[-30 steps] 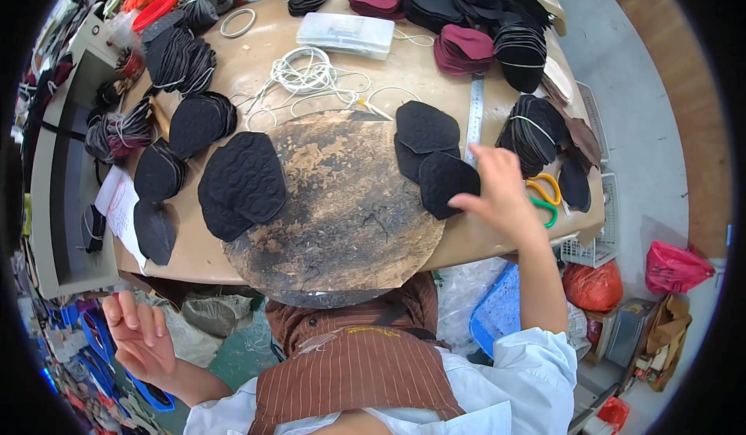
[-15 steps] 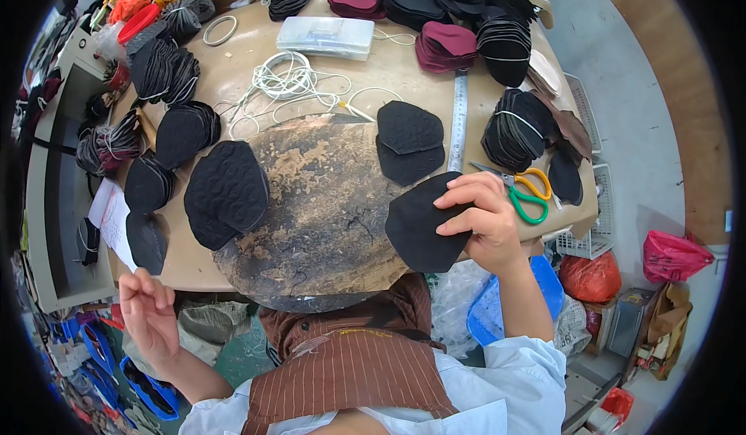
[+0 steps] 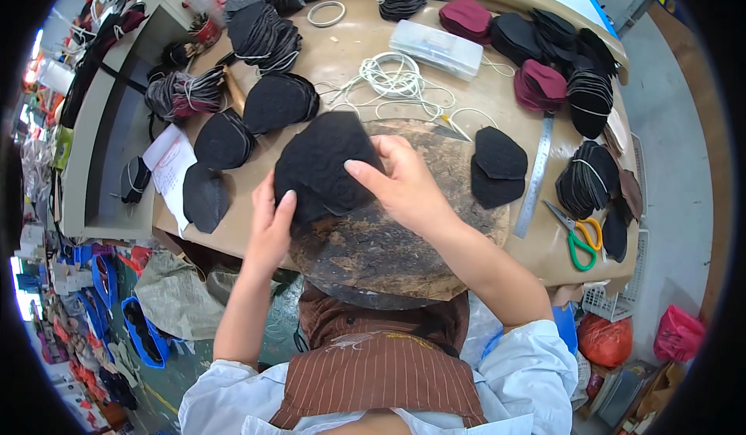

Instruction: The person stacks black shoe insoles on a wooden board, aligns them, and secures them with a rubber band. They then handle a stack of grey patterned insoles, placing them on the table. The person continues to organize and stack various insole types, including black and grey ones, preparing them for the next stage of production.

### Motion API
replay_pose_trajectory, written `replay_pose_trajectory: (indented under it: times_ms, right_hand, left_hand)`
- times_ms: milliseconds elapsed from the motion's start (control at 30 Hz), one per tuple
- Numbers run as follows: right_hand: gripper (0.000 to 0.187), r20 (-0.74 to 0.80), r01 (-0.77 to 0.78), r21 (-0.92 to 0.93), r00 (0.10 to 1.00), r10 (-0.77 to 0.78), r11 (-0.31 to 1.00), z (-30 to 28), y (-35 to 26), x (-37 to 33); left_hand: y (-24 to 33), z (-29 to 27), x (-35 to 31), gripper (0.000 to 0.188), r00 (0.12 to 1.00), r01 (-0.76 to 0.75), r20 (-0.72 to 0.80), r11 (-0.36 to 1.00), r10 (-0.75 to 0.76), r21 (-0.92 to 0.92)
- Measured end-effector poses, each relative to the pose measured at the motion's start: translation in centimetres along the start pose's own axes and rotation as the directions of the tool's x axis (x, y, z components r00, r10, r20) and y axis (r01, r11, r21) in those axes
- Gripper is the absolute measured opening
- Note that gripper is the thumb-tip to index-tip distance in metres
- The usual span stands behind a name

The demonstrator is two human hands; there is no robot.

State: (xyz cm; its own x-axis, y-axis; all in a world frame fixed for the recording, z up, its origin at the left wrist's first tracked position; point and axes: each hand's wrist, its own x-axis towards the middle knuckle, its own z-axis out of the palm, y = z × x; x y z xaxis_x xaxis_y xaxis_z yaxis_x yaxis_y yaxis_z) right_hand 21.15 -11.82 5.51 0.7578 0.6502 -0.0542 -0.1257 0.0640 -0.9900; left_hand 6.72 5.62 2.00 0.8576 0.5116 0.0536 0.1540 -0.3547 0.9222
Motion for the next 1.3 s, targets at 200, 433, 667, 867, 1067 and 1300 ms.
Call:
replay_pose_trajectory:
  times_ms: [200,433,667,867,1067,1300]
  right_hand:
    - [0.022,-0.104,0.129,0.059,0.987,-0.122,0.990,-1.5,-4.4,1.6]
    - [0.047,0.354,0.213,-0.282,0.929,-0.105,0.935,-0.7,-6.7,3.7]
    - [0.092,0.312,0.226,-0.730,0.950,0.019,0.645,0.1,1.0,3.6]
    - [0.095,0.396,0.404,-0.473,0.891,-0.221,0.783,-0.7,1.6,-1.7]
    - [0.100,0.390,0.406,-0.378,0.885,-0.255,0.832,-1.0,2.9,-2.4]
    - [0.105,0.276,0.266,-0.393,0.947,-0.163,0.880,-0.4,3.3,-1.8]
  left_hand:
    - [0.7,0.4,0.2,0.060,1.000,0.024,0.008,1.000,-0.024,0.006]
    - [1.7,-2.6,2.6,0.071,0.910,0.409,0.270,0.569,-0.315,-0.713]
    - [3.1,-2.7,4.2,0.101,0.883,0.386,0.364,0.899,-0.297,-0.205]
    - [2.0,-0.6,0.0,0.130,0.960,-0.201,0.240,0.950,0.143,0.239]
    - [2.2,0.6,0.2,0.126,0.956,-0.008,0.281,0.964,0.086,-0.267]
    - [3.0,0.7,1.5,0.110,0.971,0.188,0.216,0.890,-0.104,-0.416]
